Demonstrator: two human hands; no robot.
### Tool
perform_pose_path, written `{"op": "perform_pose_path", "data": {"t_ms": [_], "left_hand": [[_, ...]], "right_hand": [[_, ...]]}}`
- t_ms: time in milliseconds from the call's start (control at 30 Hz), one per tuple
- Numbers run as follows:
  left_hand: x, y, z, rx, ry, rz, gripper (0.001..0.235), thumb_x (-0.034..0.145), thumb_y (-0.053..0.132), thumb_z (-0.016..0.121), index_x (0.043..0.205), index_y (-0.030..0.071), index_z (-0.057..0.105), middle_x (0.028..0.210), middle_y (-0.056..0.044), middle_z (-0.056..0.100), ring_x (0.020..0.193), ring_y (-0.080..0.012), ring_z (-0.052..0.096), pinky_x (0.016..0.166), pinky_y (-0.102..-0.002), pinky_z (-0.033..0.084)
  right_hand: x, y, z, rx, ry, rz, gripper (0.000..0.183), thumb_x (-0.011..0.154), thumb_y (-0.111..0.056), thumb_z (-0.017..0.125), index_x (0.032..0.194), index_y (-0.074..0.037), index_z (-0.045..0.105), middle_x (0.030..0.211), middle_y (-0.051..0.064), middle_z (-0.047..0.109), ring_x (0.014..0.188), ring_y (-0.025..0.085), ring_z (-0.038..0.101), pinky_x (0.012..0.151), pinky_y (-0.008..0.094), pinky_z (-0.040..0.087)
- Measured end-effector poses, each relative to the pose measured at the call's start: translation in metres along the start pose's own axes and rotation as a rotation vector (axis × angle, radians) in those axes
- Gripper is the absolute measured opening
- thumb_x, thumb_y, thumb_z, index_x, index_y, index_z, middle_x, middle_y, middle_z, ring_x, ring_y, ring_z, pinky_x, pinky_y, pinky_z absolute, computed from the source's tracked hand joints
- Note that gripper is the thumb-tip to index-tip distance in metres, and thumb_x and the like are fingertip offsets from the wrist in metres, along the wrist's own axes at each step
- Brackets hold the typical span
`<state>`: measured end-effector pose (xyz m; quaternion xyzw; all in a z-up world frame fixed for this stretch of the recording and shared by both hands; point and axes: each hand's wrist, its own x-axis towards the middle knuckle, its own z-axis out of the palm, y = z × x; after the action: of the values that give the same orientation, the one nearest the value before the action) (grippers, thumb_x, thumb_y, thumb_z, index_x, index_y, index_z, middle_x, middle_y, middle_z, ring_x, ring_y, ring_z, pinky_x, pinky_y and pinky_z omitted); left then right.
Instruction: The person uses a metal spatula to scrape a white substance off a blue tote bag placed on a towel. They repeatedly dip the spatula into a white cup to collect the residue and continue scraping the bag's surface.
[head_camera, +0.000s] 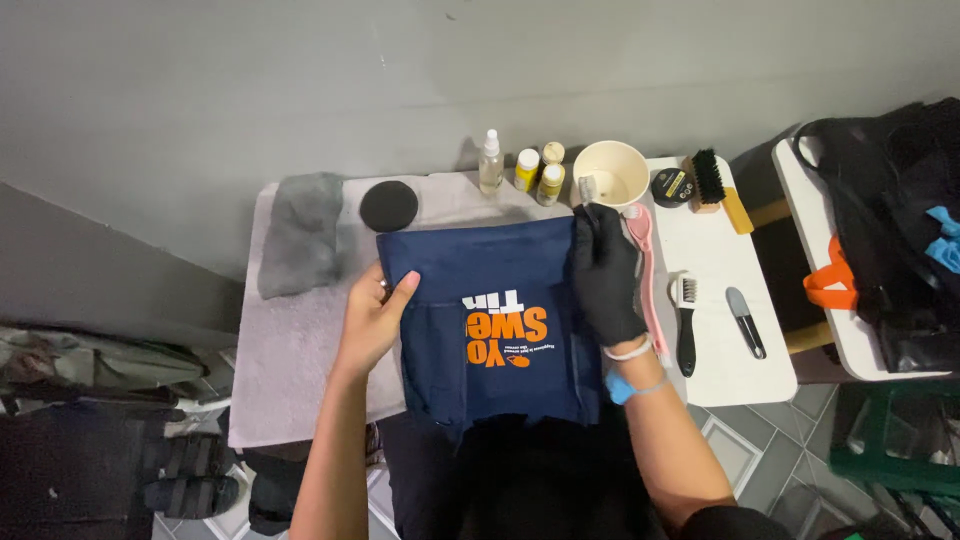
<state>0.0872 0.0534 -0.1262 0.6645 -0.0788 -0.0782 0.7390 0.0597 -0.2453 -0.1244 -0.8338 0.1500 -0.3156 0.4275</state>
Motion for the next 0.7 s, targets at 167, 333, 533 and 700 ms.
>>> {"op": "perform_pose_path", "data": {"t_ms": [167, 333, 533, 700], "left_hand": [[-0.023, 0.036, 0.008, -0.052, -0.038, 0.008, 0.005, 0.096, 0.008, 0.071, 0.100, 0.005, 0.068, 0.074, -0.011, 0.072, 0.064, -0.0129, 0.064, 0.053, -0.031, 0.060], [-0.041, 0.101, 0.047, 0.051, -0.146, 0.053, 0.010, 0.094, 0.012, 0.075, 0.098, 0.004, 0.070, 0.069, -0.006, 0.068, 0.061, -0.0111, 0.057, 0.050, -0.027, 0.057], [-0.039, 0.097, 0.041, 0.348, -0.121, 0.226, 0.029, 0.091, 0.018, 0.080, 0.070, 0.007, 0.063, 0.053, 0.001, 0.051, 0.051, -0.0113, 0.045, 0.043, -0.023, 0.038], [-0.050, 0.115, 0.036, -0.005, -0.066, 0.236, 0.053, 0.086, 0.004, 0.081, 0.111, 0.009, 0.034, 0.095, -0.018, 0.064, 0.057, -0.0128, 0.058, 0.051, -0.025, 0.050]], "right_hand": [[0.020, -0.060, -0.059, -0.076, -0.238, -0.074, 0.024, 0.095, -0.028, 0.080, 0.113, -0.015, 0.071, 0.092, 0.011, 0.073, 0.091, 0.031, 0.070, 0.082, 0.043, 0.056], [0.043, -0.178, -0.099, 0.171, -0.635, -0.195, 0.048, 0.075, -0.022, 0.093, 0.117, -0.012, 0.072, 0.102, 0.009, 0.075, 0.099, 0.023, 0.072, 0.095, 0.037, 0.056], [0.054, -0.216, -0.067, -0.067, -1.105, -0.529, 0.039, 0.088, -0.051, 0.076, 0.104, -0.016, 0.068, 0.090, 0.009, 0.076, 0.090, 0.038, 0.072, 0.084, 0.046, 0.052], [0.054, -0.216, -0.058, 0.006, -1.206, -0.468, 0.033, 0.094, -0.027, 0.072, 0.071, -0.009, 0.060, 0.058, 0.011, 0.063, 0.061, 0.027, 0.065, 0.066, 0.036, 0.051]]}}
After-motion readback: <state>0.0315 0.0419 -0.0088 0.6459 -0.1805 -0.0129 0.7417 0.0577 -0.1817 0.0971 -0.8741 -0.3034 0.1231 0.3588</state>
